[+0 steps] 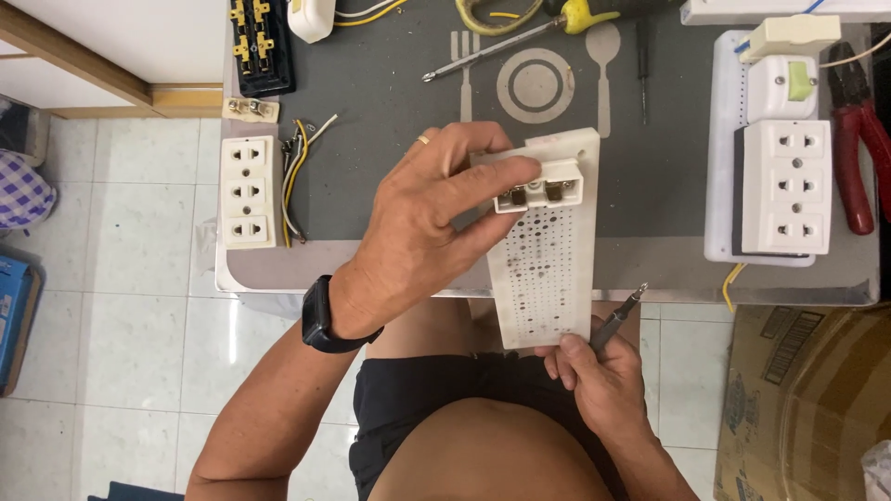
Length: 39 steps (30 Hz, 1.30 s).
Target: Wiring a white electrical component by connecting wires to brass terminals using a screwdriver.
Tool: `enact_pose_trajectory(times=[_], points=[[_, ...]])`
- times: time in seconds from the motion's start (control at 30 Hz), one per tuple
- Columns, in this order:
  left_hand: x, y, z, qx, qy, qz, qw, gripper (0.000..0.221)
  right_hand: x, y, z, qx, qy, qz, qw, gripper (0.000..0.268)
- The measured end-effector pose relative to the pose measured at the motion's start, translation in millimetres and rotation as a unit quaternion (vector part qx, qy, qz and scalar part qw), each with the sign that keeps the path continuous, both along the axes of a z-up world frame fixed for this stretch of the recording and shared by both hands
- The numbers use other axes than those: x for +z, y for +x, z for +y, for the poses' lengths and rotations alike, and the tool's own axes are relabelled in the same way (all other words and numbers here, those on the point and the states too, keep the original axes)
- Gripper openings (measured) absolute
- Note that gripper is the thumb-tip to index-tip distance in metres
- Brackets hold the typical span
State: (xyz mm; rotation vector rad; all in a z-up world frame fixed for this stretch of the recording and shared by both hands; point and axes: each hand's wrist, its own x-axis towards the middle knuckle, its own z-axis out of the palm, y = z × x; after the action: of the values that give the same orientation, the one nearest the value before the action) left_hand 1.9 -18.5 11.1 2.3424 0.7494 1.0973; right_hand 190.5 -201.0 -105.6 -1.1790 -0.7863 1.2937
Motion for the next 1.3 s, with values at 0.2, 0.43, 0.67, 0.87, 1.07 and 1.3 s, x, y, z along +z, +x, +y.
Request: enact_pose_trajectory(times=[0.2,0.43,0.67,0.87,1.07,1.3], points=[[5,4,-4,0.01,-0.001,0.026,1.0,0.041,-4,2,-4,-0.006,-0.007,0.02,1.0,0.025],[-9,11,7,0.016,-0.039,0.024,0.999,0.039,7,4,-8,-0.011,-0.002,0.012,1.0,0.03],[-29,10,30,0.087,-0.072,0.104,0.988,0.029,40,18,-10,0.0,-0.157,-0.168,0.973,0.037],[-27,11,40,0.078,-0.047,0.102,0.991,0.024,111,36,-27,-0.051,-0.112,-0.446,0.887,0.026],[-1,18,55,0.092,-0.144,0.267,0.948,0.018,157,18,15,0.006,0.131,-0.598,0.791,0.01],[-15,18,62,0.116,-0.117,0.306,0.938,0.042,154,-22,66,0.094,0.226,-0.519,0.819,0.022]])
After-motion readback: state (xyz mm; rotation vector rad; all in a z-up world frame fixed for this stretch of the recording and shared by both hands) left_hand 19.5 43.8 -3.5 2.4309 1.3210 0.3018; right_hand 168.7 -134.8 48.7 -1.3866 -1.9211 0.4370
